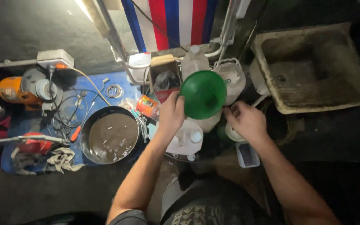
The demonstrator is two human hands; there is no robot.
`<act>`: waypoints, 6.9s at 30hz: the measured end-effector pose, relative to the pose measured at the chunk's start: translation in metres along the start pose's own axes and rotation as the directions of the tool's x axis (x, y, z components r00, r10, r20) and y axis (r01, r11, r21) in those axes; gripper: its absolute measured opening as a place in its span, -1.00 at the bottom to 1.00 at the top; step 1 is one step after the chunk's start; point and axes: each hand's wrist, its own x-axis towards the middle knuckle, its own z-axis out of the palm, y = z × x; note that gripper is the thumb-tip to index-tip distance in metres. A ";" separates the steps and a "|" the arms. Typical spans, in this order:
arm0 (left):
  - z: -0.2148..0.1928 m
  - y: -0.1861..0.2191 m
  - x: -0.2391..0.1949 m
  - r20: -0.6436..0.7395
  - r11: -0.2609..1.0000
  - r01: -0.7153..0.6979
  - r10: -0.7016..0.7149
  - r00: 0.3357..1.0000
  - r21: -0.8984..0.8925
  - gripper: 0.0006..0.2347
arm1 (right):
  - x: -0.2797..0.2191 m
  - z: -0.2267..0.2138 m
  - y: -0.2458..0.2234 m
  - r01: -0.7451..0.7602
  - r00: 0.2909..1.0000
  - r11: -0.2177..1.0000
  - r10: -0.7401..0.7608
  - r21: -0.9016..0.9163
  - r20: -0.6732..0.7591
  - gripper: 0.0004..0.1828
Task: The person pours a dark liquid from a black pan into a green container. They then pick up a pair of pliers and a coiled metal wire from a blue workbench and appear to prepare to cut the wire.
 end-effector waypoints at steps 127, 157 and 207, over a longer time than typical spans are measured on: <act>-0.087 -0.243 -0.129 -0.732 0.665 0.556 -0.666 0.141 -0.498 -0.48 | 0.008 -0.019 0.086 0.557 0.824 0.765 -0.457 0.324 -0.335 -0.80; -0.236 -0.380 -0.123 -0.308 0.654 0.548 -0.744 0.593 -0.521 -0.32 | -0.110 0.378 -0.283 -0.762 0.641 0.298 0.474 0.575 0.604 -0.21; -0.255 -0.137 -0.089 -0.117 0.392 0.074 -0.442 0.889 -0.917 -0.52 | -0.048 0.073 -0.307 -0.626 0.775 0.095 0.191 0.774 0.603 -0.23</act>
